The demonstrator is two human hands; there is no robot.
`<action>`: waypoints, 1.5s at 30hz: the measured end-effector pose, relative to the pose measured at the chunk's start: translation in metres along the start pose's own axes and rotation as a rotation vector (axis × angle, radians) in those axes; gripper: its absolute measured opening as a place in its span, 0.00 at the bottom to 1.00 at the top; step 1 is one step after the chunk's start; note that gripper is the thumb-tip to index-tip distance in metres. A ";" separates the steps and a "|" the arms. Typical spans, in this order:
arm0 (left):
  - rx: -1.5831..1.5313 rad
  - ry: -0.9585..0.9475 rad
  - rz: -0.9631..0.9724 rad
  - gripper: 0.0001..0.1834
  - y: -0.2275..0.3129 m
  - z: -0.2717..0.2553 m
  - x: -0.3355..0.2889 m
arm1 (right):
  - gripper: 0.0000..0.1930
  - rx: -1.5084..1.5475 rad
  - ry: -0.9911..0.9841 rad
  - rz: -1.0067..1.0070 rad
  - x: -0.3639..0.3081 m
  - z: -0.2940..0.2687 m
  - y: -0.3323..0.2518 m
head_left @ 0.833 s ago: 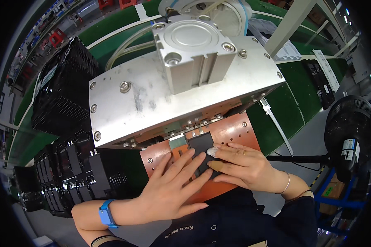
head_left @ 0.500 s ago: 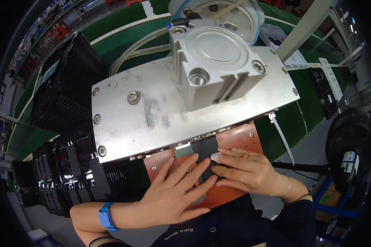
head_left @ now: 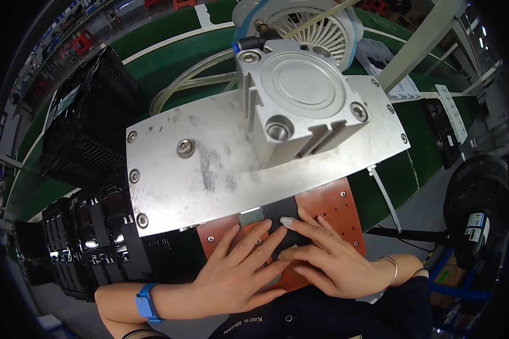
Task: The person places black rectangular electronic components into a silver and orange jig on a green workbench. They use a caliper to measure the components and a small tool to adjust or secure them within the jig. The person repeatedly picks up components from a stack, processes them in the jig, and places them back into the stack.
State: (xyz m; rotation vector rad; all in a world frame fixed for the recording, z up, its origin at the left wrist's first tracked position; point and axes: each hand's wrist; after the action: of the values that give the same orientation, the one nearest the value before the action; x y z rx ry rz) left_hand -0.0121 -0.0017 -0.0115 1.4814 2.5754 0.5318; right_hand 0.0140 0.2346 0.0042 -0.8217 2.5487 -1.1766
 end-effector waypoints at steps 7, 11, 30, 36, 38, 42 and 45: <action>-0.044 0.091 0.039 0.28 0.001 0.000 0.000 | 0.29 1.190 0.174 0.310 0.002 -0.015 0.000; -0.023 0.299 0.113 0.22 -0.001 -0.001 -0.002 | 0.20 0.896 0.169 0.473 0.023 -0.025 0.011; -0.519 1.195 -0.823 0.14 -0.096 -0.073 -0.177 | 0.17 -0.262 0.018 -0.770 0.120 0.062 -0.053; 0.228 0.770 -1.197 0.20 -0.152 -0.046 -0.227 | 0.15 -0.741 0.103 -1.029 0.197 0.116 -0.056; 0.458 0.726 -1.149 0.22 -0.138 -0.045 -0.219 | 0.14 -0.839 0.009 -1.040 0.200 0.123 -0.055; 0.483 0.632 -1.005 0.24 -0.131 -0.041 -0.217 | 0.12 -0.954 -0.046 -1.030 0.191 0.117 -0.063; 0.439 0.487 -1.040 0.25 -0.138 -0.034 -0.216 | 0.12 -0.859 0.083 -1.029 0.175 0.096 -0.056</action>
State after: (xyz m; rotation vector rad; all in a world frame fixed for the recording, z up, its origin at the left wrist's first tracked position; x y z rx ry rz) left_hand -0.0224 -0.2577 -0.0443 -0.1505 3.4543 0.1757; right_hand -0.0680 0.0444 -0.0103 -2.4843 2.6688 -0.1160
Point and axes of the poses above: each hand's wrist, its own x-axis towards the middle knuckle, its own z-axis out of the palm, y = z × x, and after that the axes turned 3 degrees about x, right-handed
